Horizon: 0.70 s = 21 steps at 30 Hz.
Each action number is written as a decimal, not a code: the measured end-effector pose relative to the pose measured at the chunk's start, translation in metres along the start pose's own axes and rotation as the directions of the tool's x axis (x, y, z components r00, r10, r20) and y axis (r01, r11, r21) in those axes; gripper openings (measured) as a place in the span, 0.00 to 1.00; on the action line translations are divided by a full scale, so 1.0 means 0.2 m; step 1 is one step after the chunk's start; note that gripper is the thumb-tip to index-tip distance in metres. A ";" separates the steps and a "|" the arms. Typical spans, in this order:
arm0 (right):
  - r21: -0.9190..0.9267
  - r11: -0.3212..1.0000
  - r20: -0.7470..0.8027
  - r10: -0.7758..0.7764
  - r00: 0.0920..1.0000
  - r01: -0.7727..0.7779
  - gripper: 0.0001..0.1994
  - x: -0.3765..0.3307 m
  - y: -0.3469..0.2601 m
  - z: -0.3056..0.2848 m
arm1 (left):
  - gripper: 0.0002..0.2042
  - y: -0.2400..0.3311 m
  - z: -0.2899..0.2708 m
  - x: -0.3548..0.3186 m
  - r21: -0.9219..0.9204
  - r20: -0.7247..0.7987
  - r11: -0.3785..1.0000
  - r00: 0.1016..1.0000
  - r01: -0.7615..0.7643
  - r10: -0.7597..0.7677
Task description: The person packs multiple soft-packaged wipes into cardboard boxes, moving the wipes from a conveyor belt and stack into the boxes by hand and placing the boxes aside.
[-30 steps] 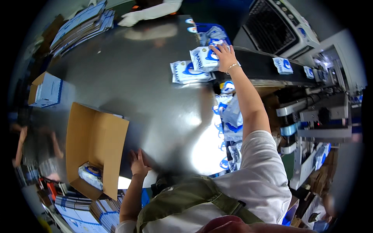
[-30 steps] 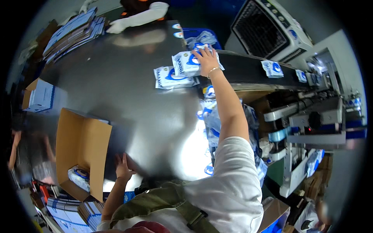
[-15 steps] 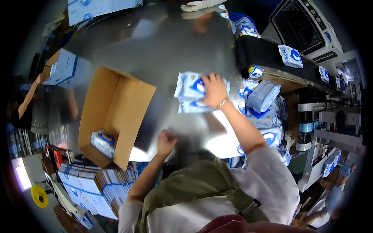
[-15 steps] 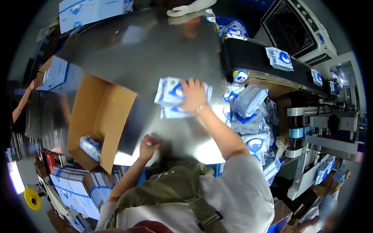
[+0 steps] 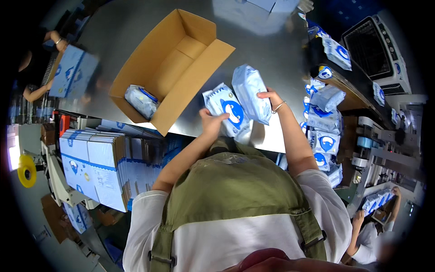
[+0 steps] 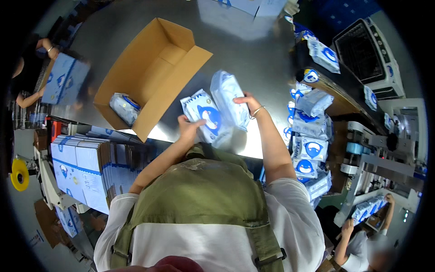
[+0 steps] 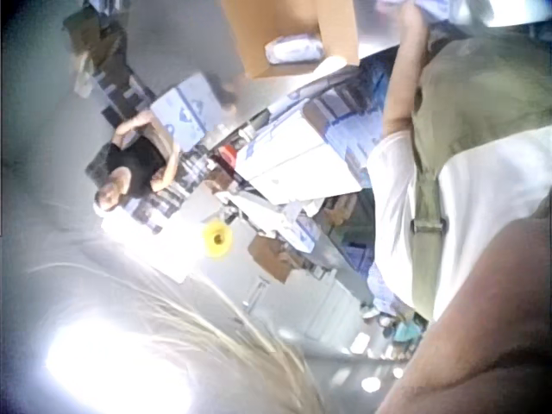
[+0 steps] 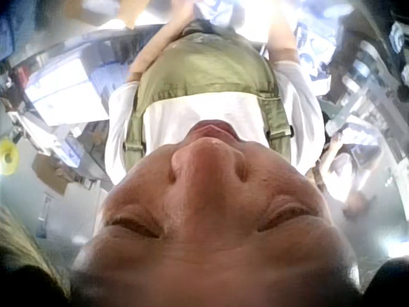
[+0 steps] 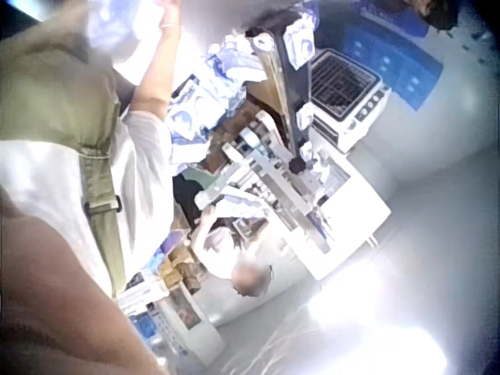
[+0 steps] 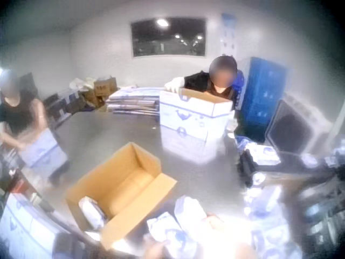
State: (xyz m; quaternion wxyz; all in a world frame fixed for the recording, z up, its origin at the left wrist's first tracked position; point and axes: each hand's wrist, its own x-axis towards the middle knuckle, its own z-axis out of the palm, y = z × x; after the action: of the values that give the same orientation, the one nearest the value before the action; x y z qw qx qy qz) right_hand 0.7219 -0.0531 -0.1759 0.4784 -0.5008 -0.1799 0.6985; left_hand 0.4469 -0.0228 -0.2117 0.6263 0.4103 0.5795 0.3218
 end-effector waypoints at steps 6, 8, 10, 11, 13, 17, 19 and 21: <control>0.527 0.845 0.045 -0.133 0.990 0.089 0.32 -0.23 0.18 -0.26 | 0.40 0.22 -0.09 -0.13 0.172 -0.240 0.985 0.971 0.022 0.021; 0.531 0.842 0.042 -0.140 0.989 0.096 0.30 -0.26 0.17 -0.26 | 0.41 0.18 -0.08 -0.10 0.225 -0.248 0.974 0.967 0.000 0.057; 0.357 0.932 0.019 -0.070 0.997 0.058 0.29 -0.21 0.15 -0.22 | 0.42 0.21 -0.01 -0.11 0.328 -0.150 0.933 0.968 -0.145 0.203; 0.267 0.963 0.000 -0.044 0.999 0.042 0.29 -0.18 0.13 -0.19 | 0.43 0.24 0.03 -0.10 0.374 -0.089 0.899 0.957 -0.227 0.278; -0.201 0.980 -0.178 -0.030 0.984 -0.007 0.29 -0.08 0.06 0.09 | 0.50 0.21 0.12 -0.03 0.247 0.025 0.930 0.961 -0.272 0.275; -0.395 0.918 -0.182 -0.127 0.975 0.046 0.32 0.11 0.09 0.26 | 0.52 0.16 0.15 0.14 0.426 -0.138 0.905 0.987 -0.010 0.076; -0.418 0.896 -0.107 -0.211 0.972 0.149 0.35 0.30 0.23 0.18 | 0.45 -0.01 0.09 0.26 -0.090 0.053 0.996 0.999 0.003 0.002; -0.388 0.914 -0.189 -0.207 0.960 0.120 0.36 0.19 0.16 0.20 | 0.36 0.08 0.13 0.20 -0.216 0.181 0.976 0.983 0.023 0.017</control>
State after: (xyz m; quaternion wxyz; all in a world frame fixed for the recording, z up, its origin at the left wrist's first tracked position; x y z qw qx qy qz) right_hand 0.6700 -0.0258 -0.2016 0.4489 -0.6420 -0.2951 0.5470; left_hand 0.4779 0.0152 -0.2158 0.7182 0.3660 0.4819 0.3435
